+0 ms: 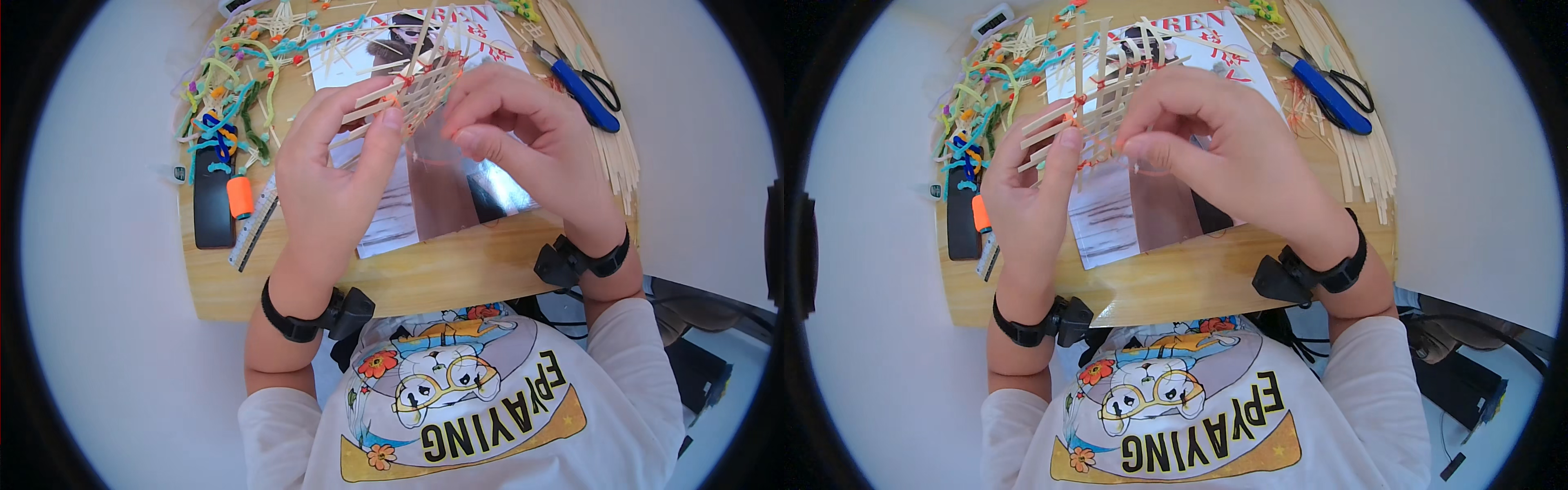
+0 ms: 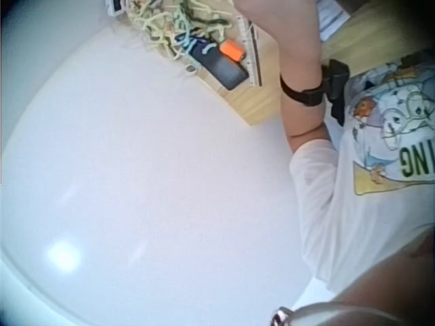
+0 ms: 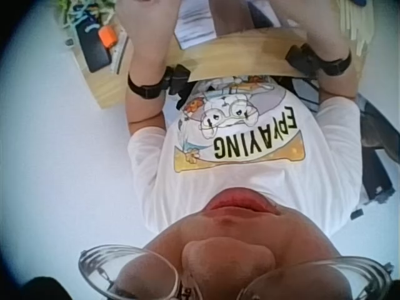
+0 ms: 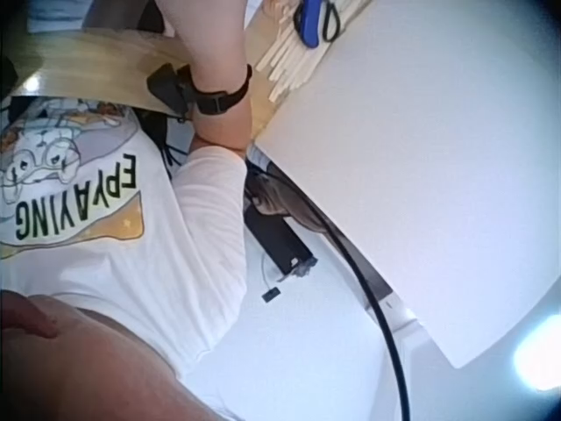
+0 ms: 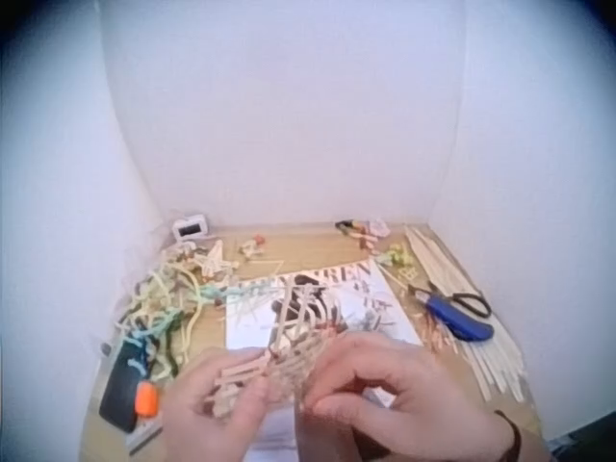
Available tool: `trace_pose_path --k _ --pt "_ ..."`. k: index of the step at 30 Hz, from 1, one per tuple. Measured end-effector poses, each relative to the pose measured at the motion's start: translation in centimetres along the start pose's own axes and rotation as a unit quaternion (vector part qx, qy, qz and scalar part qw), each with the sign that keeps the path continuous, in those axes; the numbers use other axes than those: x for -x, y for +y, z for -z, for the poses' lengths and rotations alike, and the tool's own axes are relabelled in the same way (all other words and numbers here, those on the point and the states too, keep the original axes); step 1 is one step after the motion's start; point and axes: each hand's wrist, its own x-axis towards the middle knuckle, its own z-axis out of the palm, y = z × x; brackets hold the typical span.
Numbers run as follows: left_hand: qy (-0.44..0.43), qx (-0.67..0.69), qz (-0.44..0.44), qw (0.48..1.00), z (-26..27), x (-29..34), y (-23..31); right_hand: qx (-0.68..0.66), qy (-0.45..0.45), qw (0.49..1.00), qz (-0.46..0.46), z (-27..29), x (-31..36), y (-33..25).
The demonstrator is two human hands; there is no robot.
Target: Weaving thin bamboo strips together and securing them with orange thread.
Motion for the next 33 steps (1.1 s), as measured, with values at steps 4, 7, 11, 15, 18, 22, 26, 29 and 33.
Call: trace_pose_path --k 4,7,11,15,18,22,26,29,33 --pt "-0.011 0.034 0.002 0.999 0.0 0.1 0.1 -0.075 0.035 0.996 -0.035 -0.7 0.1 0.2" --pt "-0.019 0.094 0.032 0.995 -0.2 -0.1 0.7 -0.103 0.030 0.989 -0.100 -0.7 -0.1 0.7" --pt "-0.040 0.095 0.119 0.988 0.2 -0.1 1.1 -0.041 0.096 0.993 -0.049 -1.1 -0.1 0.3" --pt "-0.028 0.144 0.129 0.981 -0.1 0.2 0.6 0.072 0.098 0.993 0.007 -1.1 0.1 -0.5" --pt "-0.033 0.118 0.100 0.987 -0.4 0.2 0.6 0.065 0.120 0.989 0.059 -1.1 0.2 -0.1" --pt "-0.040 0.067 0.056 0.995 -0.6 0.5 0.5 0.091 0.115 0.988 0.043 -1.3 0.4 -0.9" --pt "-0.039 0.080 0.039 0.995 -1.0 0.7 0.3 0.205 0.120 0.966 0.103 -1.5 0.5 -0.8" --pt "-0.036 0.076 0.040 0.996 -1.1 0.8 0.2 0.256 0.105 0.952 0.130 -1.3 0.6 -0.4" --pt "-0.036 0.073 0.029 0.996 -1.3 0.8 0.1 0.208 0.122 0.965 0.104 -1.8 0.4 -0.6"
